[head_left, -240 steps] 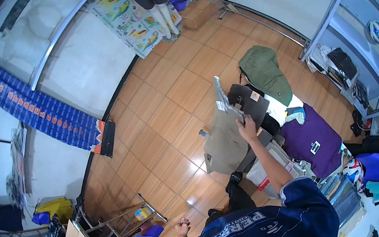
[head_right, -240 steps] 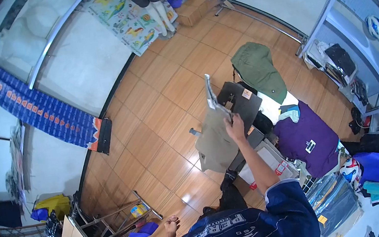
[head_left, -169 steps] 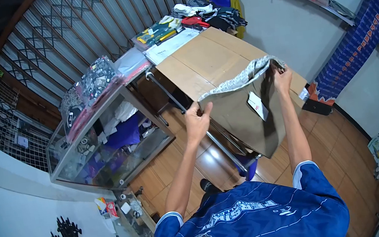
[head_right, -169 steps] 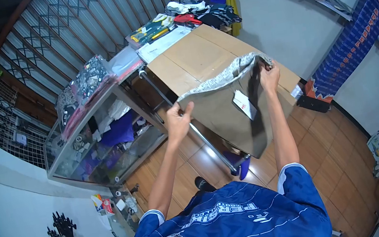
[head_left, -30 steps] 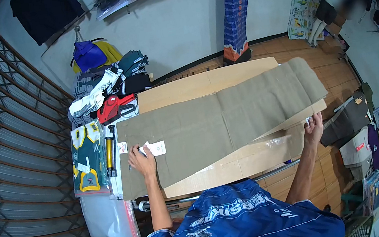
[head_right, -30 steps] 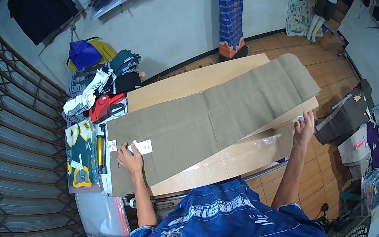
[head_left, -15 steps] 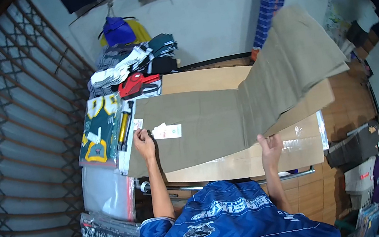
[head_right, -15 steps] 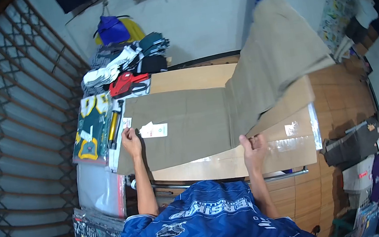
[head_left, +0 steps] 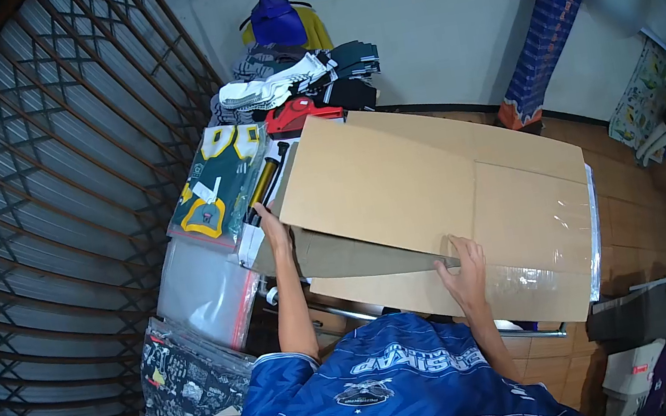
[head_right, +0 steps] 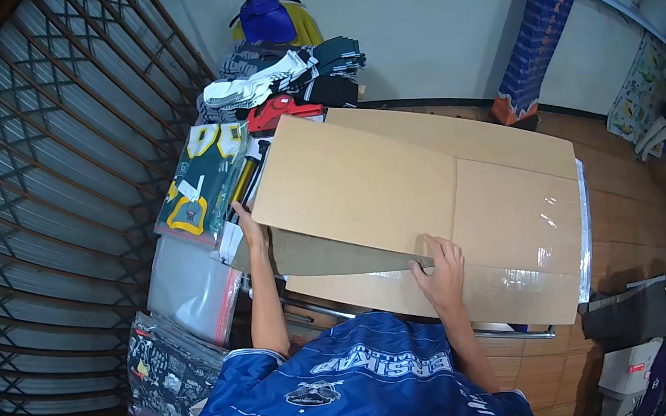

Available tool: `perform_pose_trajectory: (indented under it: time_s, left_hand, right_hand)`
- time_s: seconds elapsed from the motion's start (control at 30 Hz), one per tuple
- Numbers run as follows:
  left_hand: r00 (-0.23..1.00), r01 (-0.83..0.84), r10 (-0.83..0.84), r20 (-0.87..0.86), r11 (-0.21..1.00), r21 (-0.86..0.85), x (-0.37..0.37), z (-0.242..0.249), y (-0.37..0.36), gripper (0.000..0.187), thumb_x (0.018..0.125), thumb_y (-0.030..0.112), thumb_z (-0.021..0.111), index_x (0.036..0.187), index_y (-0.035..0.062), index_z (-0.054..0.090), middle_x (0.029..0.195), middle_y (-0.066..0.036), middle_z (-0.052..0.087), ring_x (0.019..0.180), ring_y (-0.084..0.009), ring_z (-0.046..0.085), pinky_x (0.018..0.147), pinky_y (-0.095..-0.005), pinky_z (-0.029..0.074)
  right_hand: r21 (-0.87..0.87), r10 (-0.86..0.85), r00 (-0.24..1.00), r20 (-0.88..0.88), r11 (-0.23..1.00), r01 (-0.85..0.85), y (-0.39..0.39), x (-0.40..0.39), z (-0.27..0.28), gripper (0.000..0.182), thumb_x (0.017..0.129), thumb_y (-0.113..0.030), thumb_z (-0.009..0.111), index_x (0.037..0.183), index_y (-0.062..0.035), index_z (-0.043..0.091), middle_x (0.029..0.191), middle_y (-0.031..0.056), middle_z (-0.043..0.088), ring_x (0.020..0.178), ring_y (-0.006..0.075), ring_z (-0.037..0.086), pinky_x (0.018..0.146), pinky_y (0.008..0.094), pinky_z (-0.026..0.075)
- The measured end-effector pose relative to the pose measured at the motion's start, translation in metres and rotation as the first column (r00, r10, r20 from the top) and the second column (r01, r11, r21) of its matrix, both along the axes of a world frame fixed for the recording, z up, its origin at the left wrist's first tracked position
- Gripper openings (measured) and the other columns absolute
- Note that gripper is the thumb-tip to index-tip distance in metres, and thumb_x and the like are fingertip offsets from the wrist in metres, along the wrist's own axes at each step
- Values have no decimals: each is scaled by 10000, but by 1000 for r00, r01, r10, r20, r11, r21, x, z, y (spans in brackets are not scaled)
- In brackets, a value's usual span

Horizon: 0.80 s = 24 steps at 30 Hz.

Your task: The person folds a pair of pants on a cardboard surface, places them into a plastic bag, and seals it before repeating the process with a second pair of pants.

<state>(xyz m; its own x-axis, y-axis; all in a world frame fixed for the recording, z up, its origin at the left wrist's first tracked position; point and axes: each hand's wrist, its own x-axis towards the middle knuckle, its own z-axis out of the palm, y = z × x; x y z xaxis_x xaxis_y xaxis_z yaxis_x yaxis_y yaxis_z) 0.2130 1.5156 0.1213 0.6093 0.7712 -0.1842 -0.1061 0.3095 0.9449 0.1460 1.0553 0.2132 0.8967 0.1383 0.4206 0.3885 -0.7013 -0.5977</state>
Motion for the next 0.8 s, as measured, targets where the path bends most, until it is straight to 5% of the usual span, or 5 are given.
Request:
perform_pose_trajectory:
  time_s: [0.03, 0.27, 0.5, 0.63, 0.8]
  left_hand:
    - [999, 34, -32, 25, 996, -85, 0, 1, 1, 683, 1099, 516, 405, 1224, -100, 673, 1142, -163, 730, 1085, -244, 672, 987, -329, 488]
    - [917, 0, 243, -315, 792, 610, -2, 14, -18, 405, 849, 227, 803, 1165, -17, 731, 1090, -247, 746, 1030, -347, 714, 947, -405, 534]
    - [903, 133, 333, -271, 384, 914, -11, 50, -42, 382, 869, 144, 756, 1218, -2, 699, 1183, -215, 694, 1120, -397, 629, 1020, -453, 486]
    - [893, 199, 299, -336, 406, 892, -7, 42, -38, 393, 879, 134, 747, 1247, 13, 686, 1205, -189, 680, 1144, -389, 601, 1025, -464, 473]
    - [889, 173, 321, -326, 426, 888, -6, 41, -37, 366, 892, 132, 739, 1234, 10, 695, 1212, -191, 695, 1151, -387, 619, 1031, -459, 468]
  right_hand:
    - [0, -14, 1000, 16, 1000, 14, 0, 3, -1, 545, 745, -115, 808, 1266, -52, 657, 1143, 137, 653, 1086, 348, 598, 959, 444, 475]
    - [142, -165, 985, 40, 977, 158, -10, 5, -19, 353, 724, -103, 840, 1024, -42, 664, 948, 116, 654, 886, 281, 631, 805, 401, 519]
    - [415, -281, 903, -326, 815, 404, -27, -10, -45, 310, 956, -185, 734, 740, -3, 608, 602, 40, 574, 518, 99, 506, 534, 241, 442]
    - [667, -200, 832, -518, 515, 539, -23, -16, -23, 466, 1059, -271, 614, 676, -5, 601, 577, 52, 594, 485, 94, 517, 509, 241, 443]
    - [599, -218, 875, -432, 657, 459, -35, 0, -26, 350, 1059, -205, 584, 838, 53, 668, 721, 66, 672, 666, 110, 629, 609, 257, 501]
